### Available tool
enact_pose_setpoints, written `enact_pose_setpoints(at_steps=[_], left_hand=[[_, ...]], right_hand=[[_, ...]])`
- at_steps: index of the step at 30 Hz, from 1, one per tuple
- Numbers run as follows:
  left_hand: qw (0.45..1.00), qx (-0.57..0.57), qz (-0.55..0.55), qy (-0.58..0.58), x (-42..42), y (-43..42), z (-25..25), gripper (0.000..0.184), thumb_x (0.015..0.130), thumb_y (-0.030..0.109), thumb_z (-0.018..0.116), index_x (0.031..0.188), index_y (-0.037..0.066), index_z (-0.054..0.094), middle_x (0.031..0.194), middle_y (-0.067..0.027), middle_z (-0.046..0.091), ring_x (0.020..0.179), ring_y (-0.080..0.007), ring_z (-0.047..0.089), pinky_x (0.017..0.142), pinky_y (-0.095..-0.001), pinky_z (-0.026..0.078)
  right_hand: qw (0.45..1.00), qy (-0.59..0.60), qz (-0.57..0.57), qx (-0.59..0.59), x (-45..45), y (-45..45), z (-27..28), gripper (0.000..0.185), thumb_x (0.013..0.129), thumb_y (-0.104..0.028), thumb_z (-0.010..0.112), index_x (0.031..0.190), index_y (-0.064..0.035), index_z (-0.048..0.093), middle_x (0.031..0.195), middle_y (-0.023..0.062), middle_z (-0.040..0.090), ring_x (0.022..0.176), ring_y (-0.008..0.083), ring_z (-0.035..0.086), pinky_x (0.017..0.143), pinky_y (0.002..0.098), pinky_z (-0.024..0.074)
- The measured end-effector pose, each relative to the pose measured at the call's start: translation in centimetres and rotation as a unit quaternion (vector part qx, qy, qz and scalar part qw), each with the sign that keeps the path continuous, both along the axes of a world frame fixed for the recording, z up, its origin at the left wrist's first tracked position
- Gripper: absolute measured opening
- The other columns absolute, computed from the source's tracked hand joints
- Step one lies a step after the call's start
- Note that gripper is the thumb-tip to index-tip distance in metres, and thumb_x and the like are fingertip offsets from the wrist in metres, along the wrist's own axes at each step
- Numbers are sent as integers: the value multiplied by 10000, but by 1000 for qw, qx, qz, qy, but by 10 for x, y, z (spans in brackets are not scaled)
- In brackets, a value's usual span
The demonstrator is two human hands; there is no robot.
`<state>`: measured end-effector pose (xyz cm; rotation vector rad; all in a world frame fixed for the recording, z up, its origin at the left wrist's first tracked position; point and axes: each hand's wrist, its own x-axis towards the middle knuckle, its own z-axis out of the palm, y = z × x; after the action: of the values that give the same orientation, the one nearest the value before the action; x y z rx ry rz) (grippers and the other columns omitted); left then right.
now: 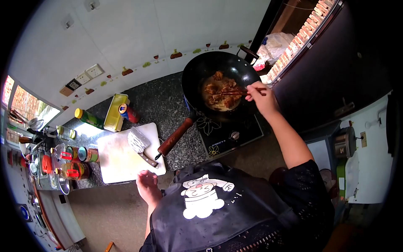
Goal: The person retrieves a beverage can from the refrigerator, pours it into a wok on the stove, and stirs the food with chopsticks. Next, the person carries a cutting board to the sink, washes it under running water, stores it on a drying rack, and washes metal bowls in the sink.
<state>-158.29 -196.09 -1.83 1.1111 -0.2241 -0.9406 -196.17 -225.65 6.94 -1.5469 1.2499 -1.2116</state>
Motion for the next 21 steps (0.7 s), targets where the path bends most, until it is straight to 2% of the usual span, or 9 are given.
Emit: enact_pose_setpoints(at_steps=[3, 9, 12, 15, 21], left_hand=[[1000, -1, -5, -6, -1, -4, -1, 327, 1000, 401, 400, 978, 117, 562, 883, 2, 591, 748, -141, 560, 615, -257, 374], [1000, -13, -2, -8, 0, -8, -2, 316, 999, 394, 406, 977, 120, 562, 890, -2, 592, 737, -147, 562, 596, -257, 369], [1000, -2, 8, 14, 2, -4, -8, 311, 1001, 391, 405, 975, 124, 562, 896, -4, 593, 735, -148, 563, 597, -259, 373], [1000, 5, 10, 24, 3, -1, -11, 311, 1003, 389, 401, 972, 123, 561, 897, -6, 593, 729, -149, 563, 601, -260, 378], [1000, 0, 7, 11, 0, 0, -7, 316, 1008, 383, 402, 970, 113, 560, 891, -8, 594, 721, -151, 565, 595, -259, 382]], right_hand=[[998, 2, 56, -29, 15, -1, -31, 122, 926, -96, 626, 852, 1, 620, 734, 34, 621, 639, 107, 649, 571, 221, 520], [998, 5, 18, -68, 21, -6, 5, 135, 923, -106, 636, 856, 10, 623, 725, 22, 616, 630, 99, 639, 572, 222, 515], [990, 96, 19, -97, 6, 4, 26, 152, 919, -115, 639, 818, -5, 613, 695, 21, 609, 589, 91, 615, 560, 216, 504], [989, 145, 28, -17, -13, 14, 22, 189, 924, -127, 633, 781, -9, 594, 673, 18, 601, 577, 88, 614, 544, 219, 502], [994, 103, -39, 7, -18, 12, 1, 210, 930, -154, 628, 777, -17, 586, 650, 20, 591, 555, 97, 623, 497, 226, 488]])
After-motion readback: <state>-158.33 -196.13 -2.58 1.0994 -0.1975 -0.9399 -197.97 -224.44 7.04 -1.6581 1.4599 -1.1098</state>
